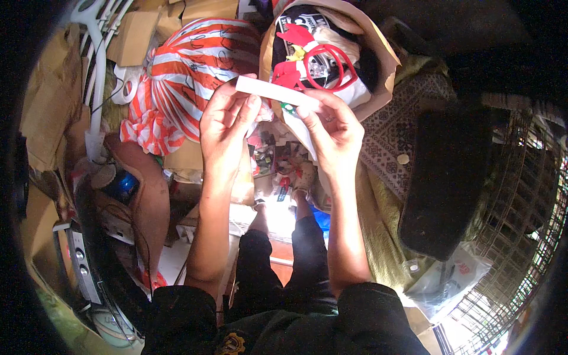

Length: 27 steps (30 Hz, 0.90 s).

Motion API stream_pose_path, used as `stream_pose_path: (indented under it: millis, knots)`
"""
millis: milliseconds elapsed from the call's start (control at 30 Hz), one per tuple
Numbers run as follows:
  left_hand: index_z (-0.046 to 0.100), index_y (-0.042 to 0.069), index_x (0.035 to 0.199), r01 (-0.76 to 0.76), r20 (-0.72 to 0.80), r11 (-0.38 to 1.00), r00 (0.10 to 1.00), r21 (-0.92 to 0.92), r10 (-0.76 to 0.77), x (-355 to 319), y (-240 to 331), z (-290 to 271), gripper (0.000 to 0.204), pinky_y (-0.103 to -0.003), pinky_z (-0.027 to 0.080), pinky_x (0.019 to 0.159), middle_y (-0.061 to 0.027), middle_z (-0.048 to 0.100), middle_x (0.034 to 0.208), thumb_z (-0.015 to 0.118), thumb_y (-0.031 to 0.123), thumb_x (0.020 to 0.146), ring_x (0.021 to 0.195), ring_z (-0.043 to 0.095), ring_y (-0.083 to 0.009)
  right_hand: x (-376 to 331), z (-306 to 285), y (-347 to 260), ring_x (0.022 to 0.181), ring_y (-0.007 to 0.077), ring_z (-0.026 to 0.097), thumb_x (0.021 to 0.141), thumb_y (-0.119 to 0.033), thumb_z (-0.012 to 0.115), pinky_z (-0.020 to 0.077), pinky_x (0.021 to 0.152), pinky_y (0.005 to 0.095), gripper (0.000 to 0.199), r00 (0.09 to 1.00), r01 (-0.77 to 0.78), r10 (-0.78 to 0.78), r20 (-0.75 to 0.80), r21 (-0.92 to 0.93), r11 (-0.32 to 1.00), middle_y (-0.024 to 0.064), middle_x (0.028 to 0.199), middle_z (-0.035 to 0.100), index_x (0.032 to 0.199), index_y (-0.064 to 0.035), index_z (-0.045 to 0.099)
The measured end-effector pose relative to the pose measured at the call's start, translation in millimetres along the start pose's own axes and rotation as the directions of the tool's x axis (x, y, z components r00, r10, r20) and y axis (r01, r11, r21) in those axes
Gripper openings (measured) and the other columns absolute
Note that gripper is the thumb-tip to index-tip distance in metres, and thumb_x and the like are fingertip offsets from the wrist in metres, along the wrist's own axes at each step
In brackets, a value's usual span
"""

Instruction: The person rummages through a large pile of mixed items in a cluttered room, picking up and inspecting various objects such as plastic bags, cardboard boxes, a metal cup, and a black cloth. The person moves items around and briefly examines them before placing them back into the pile.

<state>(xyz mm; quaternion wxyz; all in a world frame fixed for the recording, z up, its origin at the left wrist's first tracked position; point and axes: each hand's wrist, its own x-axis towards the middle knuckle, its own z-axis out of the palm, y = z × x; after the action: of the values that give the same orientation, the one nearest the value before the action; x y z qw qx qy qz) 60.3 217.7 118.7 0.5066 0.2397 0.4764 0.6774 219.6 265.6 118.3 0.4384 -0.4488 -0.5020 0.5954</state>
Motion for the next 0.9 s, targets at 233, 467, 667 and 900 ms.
stream_pose_path:
  millis: [233,467,667,900]
  knots:
    - [0.055,-0.002,0.119,-0.092,-0.046,0.996,0.995,0.01,0.092,1,-4,18,0.033,-0.028,0.052,0.086,-0.0098,0.065,0.111,0.067,0.001,0.088,0.099,0.063,-0.0153,1,-5,12,0.098,0.0137,0.063,0.086,-0.003,0.07,0.0492,0.088,0.0268,0.028,1.0,-0.002,0.001,0.021,0.036,0.999,0.0081,0.105,0.067,0.112,0.0008,0.062]
    - [0.062,0.003,0.107,-0.467,0.068,0.635,0.834,0.615,0.547,0,-5,36,0.031,-0.033,0.054,0.076,-0.0129,0.068,0.097,0.075,0.003,0.079,0.089,0.068,-0.0245,3,-1,33,0.106,0.0176,0.061,0.088,-0.001,0.067,0.0474,0.095,0.0318,0.029,0.996,0.04,-0.05,0.08,0.117,0.992,0.0115,0.112,0.064,0.115,0.0015,0.056]
    - [0.064,0.003,0.104,-0.529,0.129,0.566,0.793,0.632,0.596,0,2,39,0.028,-0.034,0.054,0.074,-0.0124,0.068,0.096,0.075,0.003,0.078,0.085,0.068,-0.0257,6,-4,30,0.108,0.0184,0.06,0.089,-0.001,0.066,0.0473,0.097,0.0328,0.029,0.995,0.018,-0.027,0.096,0.094,0.995,0.0126,0.113,0.063,0.116,0.0019,0.056]
    - [0.065,0.003,0.104,-0.554,0.168,0.55,0.783,0.625,0.598,1,3,44,0.028,-0.034,0.054,0.073,-0.0124,0.068,0.095,0.075,0.003,0.077,0.085,0.068,-0.0263,6,-6,30,0.109,0.0185,0.06,0.089,0.0,0.065,0.0473,0.096,0.0323,0.03,0.995,0.038,-0.049,0.089,0.122,0.992,0.012,0.114,0.063,0.117,0.0019,0.055]
